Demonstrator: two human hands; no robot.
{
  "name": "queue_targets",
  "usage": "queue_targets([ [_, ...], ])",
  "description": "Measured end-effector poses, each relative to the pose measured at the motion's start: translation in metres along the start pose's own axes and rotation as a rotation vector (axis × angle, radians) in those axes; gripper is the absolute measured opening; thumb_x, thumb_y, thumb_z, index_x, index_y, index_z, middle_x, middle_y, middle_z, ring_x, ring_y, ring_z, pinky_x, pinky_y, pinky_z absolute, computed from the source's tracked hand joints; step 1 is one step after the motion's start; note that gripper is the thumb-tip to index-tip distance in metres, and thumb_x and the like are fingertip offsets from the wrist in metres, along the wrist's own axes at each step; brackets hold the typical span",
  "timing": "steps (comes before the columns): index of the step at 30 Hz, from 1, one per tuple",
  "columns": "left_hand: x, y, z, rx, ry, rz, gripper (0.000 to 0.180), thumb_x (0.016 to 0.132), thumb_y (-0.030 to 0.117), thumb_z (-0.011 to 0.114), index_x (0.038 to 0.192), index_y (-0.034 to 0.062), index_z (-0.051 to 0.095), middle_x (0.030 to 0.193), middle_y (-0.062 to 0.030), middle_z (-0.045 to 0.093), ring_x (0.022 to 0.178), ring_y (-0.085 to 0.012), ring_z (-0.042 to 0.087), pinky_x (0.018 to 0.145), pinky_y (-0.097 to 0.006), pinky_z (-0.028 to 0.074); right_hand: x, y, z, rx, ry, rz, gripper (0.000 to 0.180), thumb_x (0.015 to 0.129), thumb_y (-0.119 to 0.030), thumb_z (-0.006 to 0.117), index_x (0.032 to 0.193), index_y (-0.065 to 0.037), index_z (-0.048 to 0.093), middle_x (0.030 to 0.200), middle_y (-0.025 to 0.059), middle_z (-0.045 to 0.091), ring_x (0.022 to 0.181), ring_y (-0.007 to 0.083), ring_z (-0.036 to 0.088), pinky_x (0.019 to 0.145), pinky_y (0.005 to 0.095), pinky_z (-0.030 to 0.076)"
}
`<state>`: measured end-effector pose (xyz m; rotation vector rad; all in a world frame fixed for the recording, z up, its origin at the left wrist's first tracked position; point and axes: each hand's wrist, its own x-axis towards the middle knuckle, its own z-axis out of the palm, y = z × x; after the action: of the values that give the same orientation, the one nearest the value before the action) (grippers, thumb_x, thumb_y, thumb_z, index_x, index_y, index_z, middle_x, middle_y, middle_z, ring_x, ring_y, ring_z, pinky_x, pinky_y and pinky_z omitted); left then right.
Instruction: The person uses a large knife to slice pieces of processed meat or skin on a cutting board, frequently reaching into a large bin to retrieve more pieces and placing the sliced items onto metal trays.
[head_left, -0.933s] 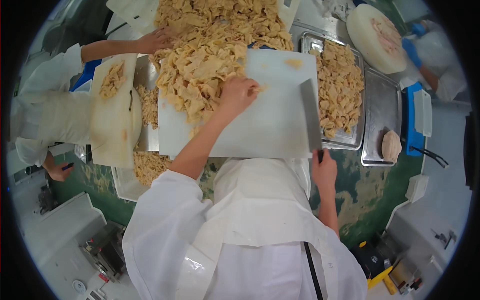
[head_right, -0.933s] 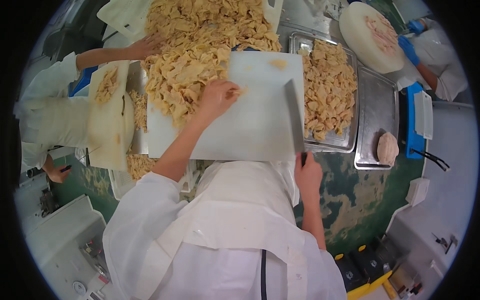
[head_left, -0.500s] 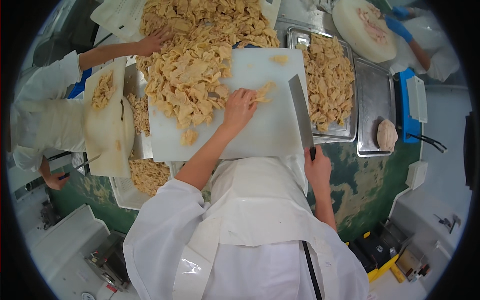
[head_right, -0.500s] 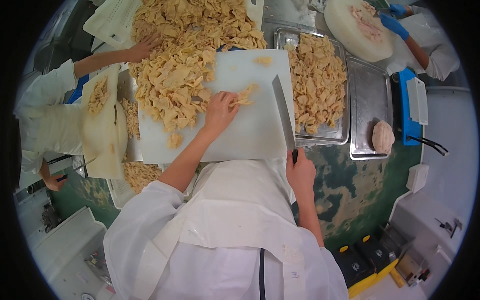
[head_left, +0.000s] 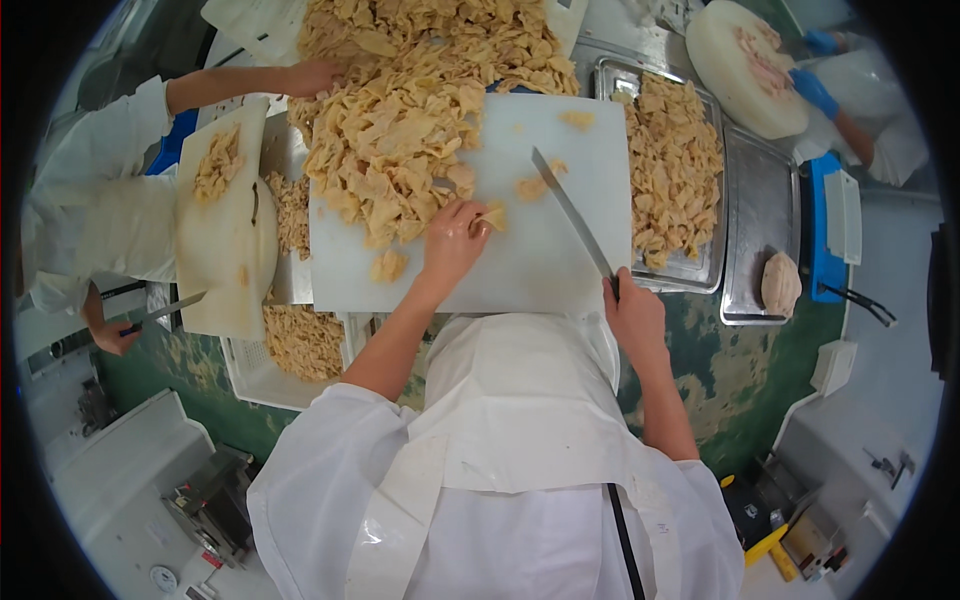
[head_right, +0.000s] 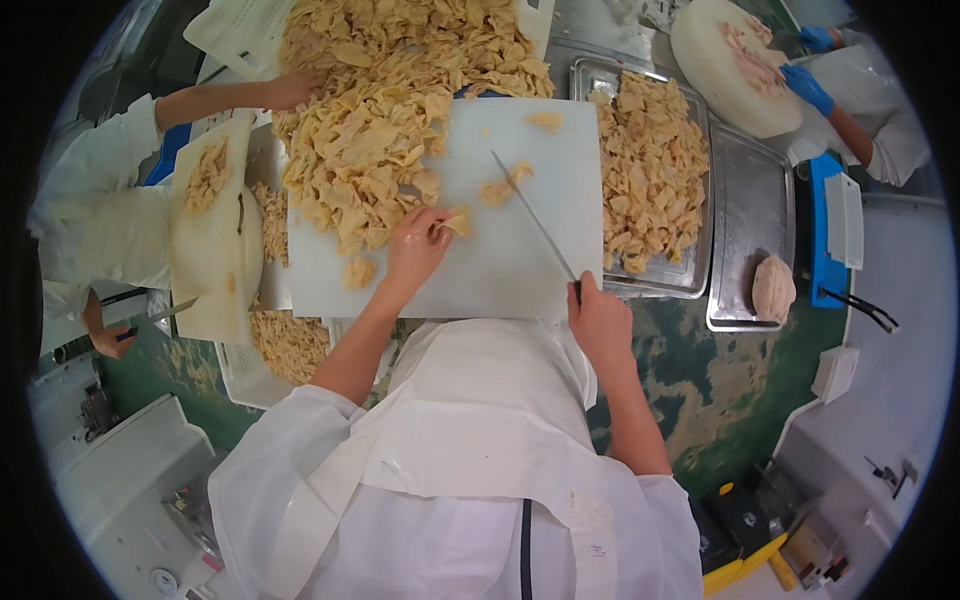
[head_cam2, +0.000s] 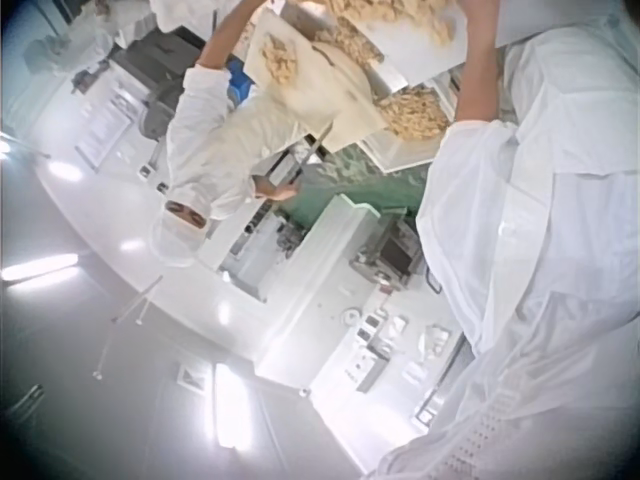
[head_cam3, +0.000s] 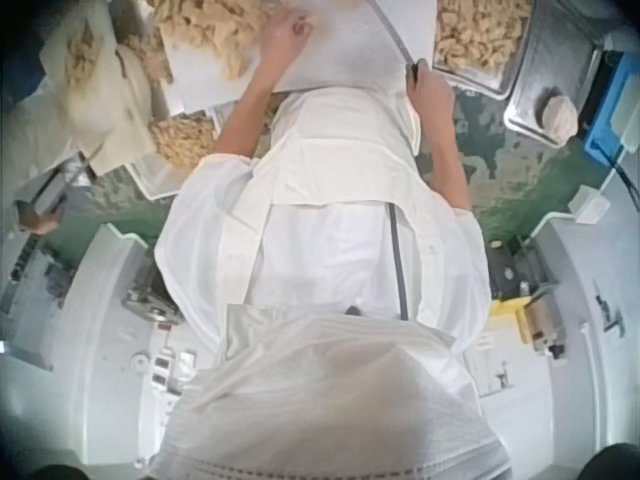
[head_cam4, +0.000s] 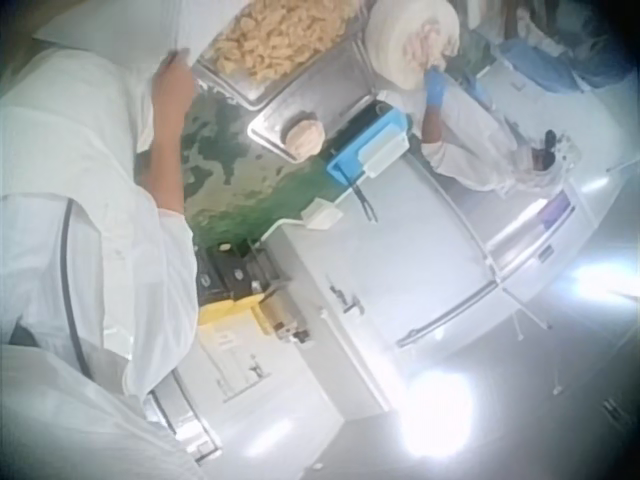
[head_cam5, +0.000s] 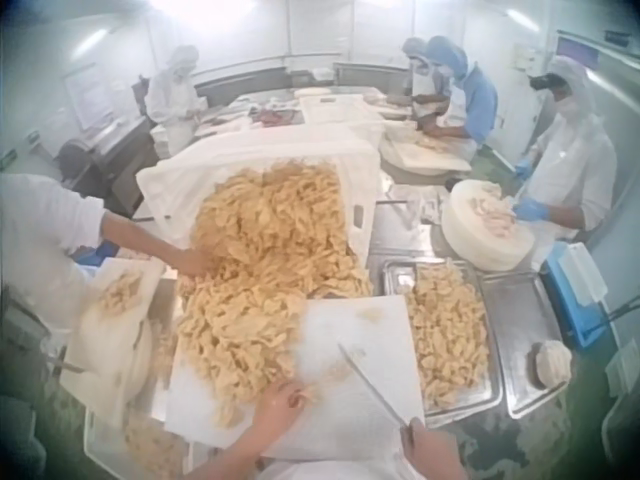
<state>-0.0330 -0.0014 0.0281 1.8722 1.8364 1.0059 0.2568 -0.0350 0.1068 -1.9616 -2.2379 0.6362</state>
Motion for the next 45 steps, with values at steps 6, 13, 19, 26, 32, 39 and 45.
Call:
queue_targets([
  [6,0.001,-0.020,-0.010,-0.537,0.098,-0.273,0.015,0.088,0.005,0.061,0.102,0.0025,0.063,0.086,-0.0087,0.066,0.078,-0.0193,0.066,0.068,-0.030,0.053,-0.021,0.011,-0.012,-0.029,-0.046,0.044,0.024,0.094,-0.028,0.058,0.088,-0.006,0.053,0.062,0.0196,0.061,0.062,0.0419,0.062,0.056,0.0509,0.048],
  [13,0.038,0.019,-0.016,-1.119,-0.178,-0.576,0.019,0.096,0.011,0.056,0.112,0.0008,0.058,0.083,-0.0045,0.064,0.069,-0.0124,0.064,0.059,-0.026,0.052,-0.007,-0.017,0.019,0.111,-0.113,0.013,0.026,0.095,-0.030,0.057,0.089,-0.005,0.053,0.064,0.0234,0.061,0.063,0.0463,0.061,0.058,0.0541,0.048],
  [19,0.067,0.060,0.034,-0.672,-0.560,-0.635,0.029,0.090,0.023,0.066,0.111,0.0052,0.059,0.080,-0.0062,0.064,0.067,-0.0167,0.063,0.057,-0.028,0.049,-0.006,0.023,0.003,0.088,0.083,0.286,0.027,0.096,-0.029,0.053,0.099,-0.002,0.056,0.073,0.0256,0.065,0.071,0.0468,0.063,0.062,0.0547,0.048],
  [26,0.017,0.041,0.043,0.094,-0.139,-0.046,0.032,0.082,0.019,0.071,0.110,0.0078,0.059,0.089,-0.0103,0.065,0.082,-0.0319,0.062,0.075,-0.042,0.051,-0.031,0.003,-0.012,0.101,0.038,0.251,0.028,0.096,-0.029,0.056,0.094,-0.002,0.055,0.068,0.0231,0.062,0.067,0.0457,0.061,0.058,0.0515,0.047],
  [32,0.003,0.018,0.047,-0.056,-0.032,-0.007,0.017,0.078,0.003,0.072,0.093,0.0041,0.065,0.082,-0.0092,0.062,0.076,-0.0253,0.063,0.066,-0.036,0.052,-0.036,-0.002,0.008,0.085,-0.011,0.129,0.024,0.095,-0.026,0.057,0.089,-0.003,0.052,0.063,0.0212,0.061,0.062,0.0439,0.061,0.056,0.0513,0.046],
  [39,0.001,0.016,0.033,-0.127,0.069,0.016,0.013,0.077,0.001,0.073,0.088,0.0040,0.066,0.076,-0.0080,0.063,0.062,-0.0220,0.060,0.055,-0.032,0.050,-0.039,-0.015,-0.010,0.116,0.026,0.142,0.024,0.096,-0.025,0.056,0.088,-0.003,0.051,0.060,0.0202,0.059,0.059,0.0418,0.061,0.054,0.0501,0.047],
  [45,-0.004,0.010,0.011,0.060,0.048,0.098,0.014,0.081,0.009,0.072,0.093,0.0054,0.066,0.089,-0.0085,0.063,0.082,-0.0245,0.063,0.069,-0.036,0.053,-0.036,-0.013,0.017,0.025,-0.077,0.001,0.023,0.095,-0.024,0.057,0.088,-0.004,0.051,0.059,0.0188,0.059,0.058,0.0412,0.061,0.052,0.0491,0.046],
])
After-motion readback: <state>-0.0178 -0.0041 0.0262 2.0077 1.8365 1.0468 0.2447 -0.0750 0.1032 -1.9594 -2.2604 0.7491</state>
